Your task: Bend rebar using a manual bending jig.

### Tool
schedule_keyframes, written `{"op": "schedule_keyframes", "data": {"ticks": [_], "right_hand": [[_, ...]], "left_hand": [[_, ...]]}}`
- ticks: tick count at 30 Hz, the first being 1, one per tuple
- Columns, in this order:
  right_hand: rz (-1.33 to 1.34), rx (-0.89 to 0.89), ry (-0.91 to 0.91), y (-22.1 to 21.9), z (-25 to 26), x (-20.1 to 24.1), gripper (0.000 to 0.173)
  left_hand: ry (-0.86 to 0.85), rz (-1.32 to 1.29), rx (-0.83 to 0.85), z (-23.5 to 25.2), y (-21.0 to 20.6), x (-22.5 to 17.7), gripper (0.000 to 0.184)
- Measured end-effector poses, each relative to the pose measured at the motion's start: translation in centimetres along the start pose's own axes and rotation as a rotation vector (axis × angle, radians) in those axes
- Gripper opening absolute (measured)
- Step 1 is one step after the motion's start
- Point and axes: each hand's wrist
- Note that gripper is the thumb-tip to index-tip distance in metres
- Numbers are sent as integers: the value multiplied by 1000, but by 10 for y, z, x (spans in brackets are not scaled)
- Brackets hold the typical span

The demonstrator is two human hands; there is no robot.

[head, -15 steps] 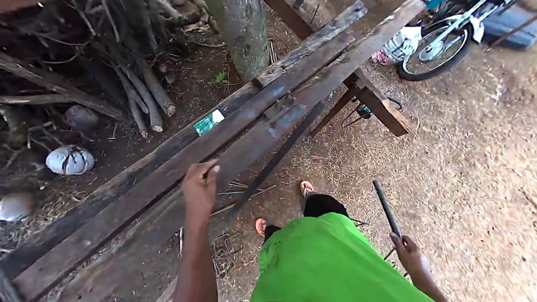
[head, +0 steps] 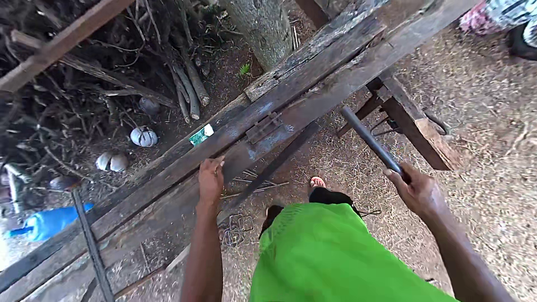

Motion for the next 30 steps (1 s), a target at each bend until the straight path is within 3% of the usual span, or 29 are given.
{"op": "schedule_keyframes", "data": {"ticks": [6, 11, 22, 30], "right_hand": [[-121, 118, 300, 19, 83, 2, 66], [-258, 153, 480, 38, 144, 12, 42], [-532, 256, 669, 65, 253, 34, 35], [-538, 323, 727, 60, 278, 44, 37]], "left_hand": [[4, -3, -30, 1, -6, 3, 27], [-17, -55, -99, -1, -18, 9, 30], [-90, -19, -175, 7, -28, 16, 34], [-98, 15, -159, 14, -24, 21, 37]]}}
Point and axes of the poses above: each hand's wrist, its own z-axis towards the middle knuckle, its own y-axis out of the back of the hand, x = y × z, and after that the axes turned 6 degrees about y, right-handed
